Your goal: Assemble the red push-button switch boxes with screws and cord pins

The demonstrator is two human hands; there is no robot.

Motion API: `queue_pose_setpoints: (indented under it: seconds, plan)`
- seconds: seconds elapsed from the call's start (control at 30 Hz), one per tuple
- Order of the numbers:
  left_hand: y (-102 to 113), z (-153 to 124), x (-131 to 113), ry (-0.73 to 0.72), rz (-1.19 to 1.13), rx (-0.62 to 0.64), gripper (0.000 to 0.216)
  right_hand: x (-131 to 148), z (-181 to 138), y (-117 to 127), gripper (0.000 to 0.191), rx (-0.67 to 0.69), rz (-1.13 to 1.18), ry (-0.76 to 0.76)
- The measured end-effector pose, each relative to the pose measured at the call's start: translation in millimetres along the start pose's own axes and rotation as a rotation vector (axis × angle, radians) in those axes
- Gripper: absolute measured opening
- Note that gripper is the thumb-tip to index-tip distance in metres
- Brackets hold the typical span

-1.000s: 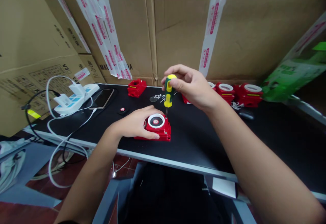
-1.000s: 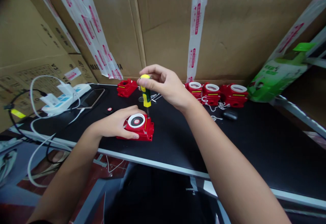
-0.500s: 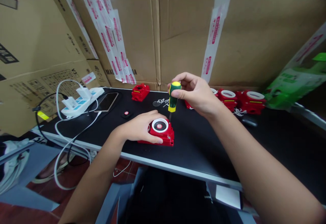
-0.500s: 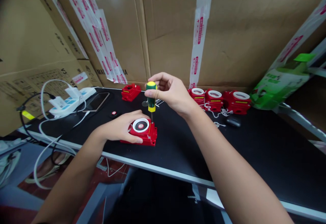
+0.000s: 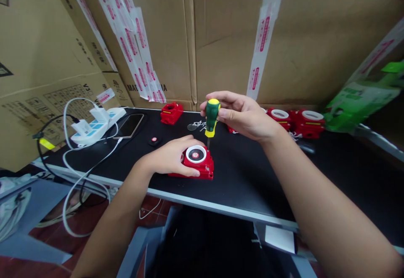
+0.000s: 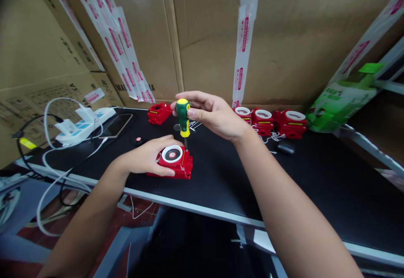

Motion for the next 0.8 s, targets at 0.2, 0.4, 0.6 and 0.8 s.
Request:
queue_pose_setpoints:
  seconds: [0.2, 0.4, 0.6, 0.8]
  plan:
    - [0.3, -0.3, -2.9, -0.013, 0.007, -0.002, 0.069, -0.6, 1.8, 1.1, 0.044, -0.035, -0.122, 0.043]
    - [-0.4, 0.3, 0.0, -0.023, 0.017, -0.008, 0.071, 0.2, 2.7, -4.2, 0.045, -0.085, -0.267, 0.050]
    - [0.6, 0.7, -2.1, -0.017, 0.023, -0.005, 0.070, -3.8, 4.8, -23.2, 0.044, -0.266, -0.460, 0.191]
    - [1.8, 0.0, -4.5, -0.024, 0.034, -0.001, 0.068, -2.1, 5.4, -17.0, 0.046, -0.171, -0.395, 0.156]
Point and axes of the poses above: each hand's wrist, its own z-axis towards the middle knuckle, its own y-axis out of the back of the hand, x = y × z, the point moved 1 cm from there along z, towards the middle knuckle, and after that the axes turned 11 degrees about y, right-handed, at the moved point
